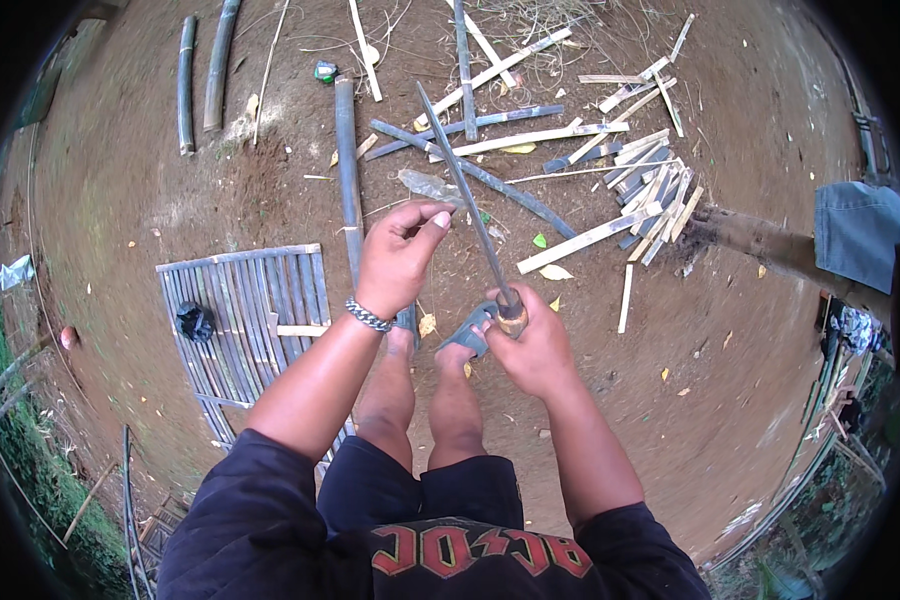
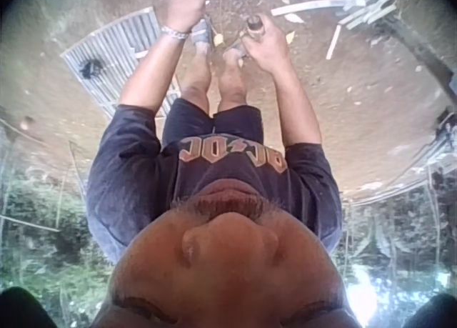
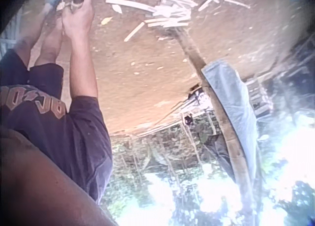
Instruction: The person uses a machete to split bamboo poles into thin strips. They repeatedly position a bamboo pole on a wooden block and strike it with the machete to separate it into smaller pieces, which accumulate on the ground.
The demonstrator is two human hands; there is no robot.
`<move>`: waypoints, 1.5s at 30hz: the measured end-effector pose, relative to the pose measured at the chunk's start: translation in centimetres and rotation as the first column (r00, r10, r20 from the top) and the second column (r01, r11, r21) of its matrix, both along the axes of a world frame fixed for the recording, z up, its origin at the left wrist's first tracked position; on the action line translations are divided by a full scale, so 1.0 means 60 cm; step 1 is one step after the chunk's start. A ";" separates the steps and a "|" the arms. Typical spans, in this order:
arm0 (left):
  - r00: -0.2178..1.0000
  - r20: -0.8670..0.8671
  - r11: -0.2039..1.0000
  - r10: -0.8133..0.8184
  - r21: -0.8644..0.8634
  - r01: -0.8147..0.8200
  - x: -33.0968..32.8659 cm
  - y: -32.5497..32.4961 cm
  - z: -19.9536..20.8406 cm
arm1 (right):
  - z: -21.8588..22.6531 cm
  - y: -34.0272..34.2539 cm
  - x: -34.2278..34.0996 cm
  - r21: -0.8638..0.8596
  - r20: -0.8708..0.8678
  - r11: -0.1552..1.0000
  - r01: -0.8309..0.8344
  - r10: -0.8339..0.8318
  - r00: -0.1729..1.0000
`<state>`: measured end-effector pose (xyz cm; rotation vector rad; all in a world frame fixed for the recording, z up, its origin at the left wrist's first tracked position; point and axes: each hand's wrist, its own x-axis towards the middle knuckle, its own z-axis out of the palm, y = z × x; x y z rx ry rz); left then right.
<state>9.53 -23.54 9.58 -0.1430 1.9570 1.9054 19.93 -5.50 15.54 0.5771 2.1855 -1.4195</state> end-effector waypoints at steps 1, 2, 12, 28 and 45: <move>1.000 -0.010 1.000 -0.004 -0.018 0.004 0.001 0.002 0.002 | -0.002 0.000 0.003 0.000 -0.023 1.000 0.000 0.000 1.000; 1.000 -0.020 0.999 -0.009 -0.037 0.008 0.001 0.003 0.003 | -0.003 0.000 0.005 -0.001 -0.047 1.000 0.000 0.000 0.999; 0.659 -0.742 0.966 0.120 -0.067 -0.251 -0.071 0.008 0.101 | -0.006 0.003 0.009 0.013 0.036 1.000 -0.024 0.023 0.999; 0.201 -0.532 0.559 -0.823 -0.821 0.117 -0.208 0.090 0.095 | -0.040 0.003 0.014 0.104 0.121 0.987 -0.118 0.106 0.987; -0.145 0.073 -0.105 -0.987 -0.968 0.230 -0.217 0.066 0.070 | -0.066 0.055 0.018 0.091 0.165 0.991 -0.102 0.086 0.983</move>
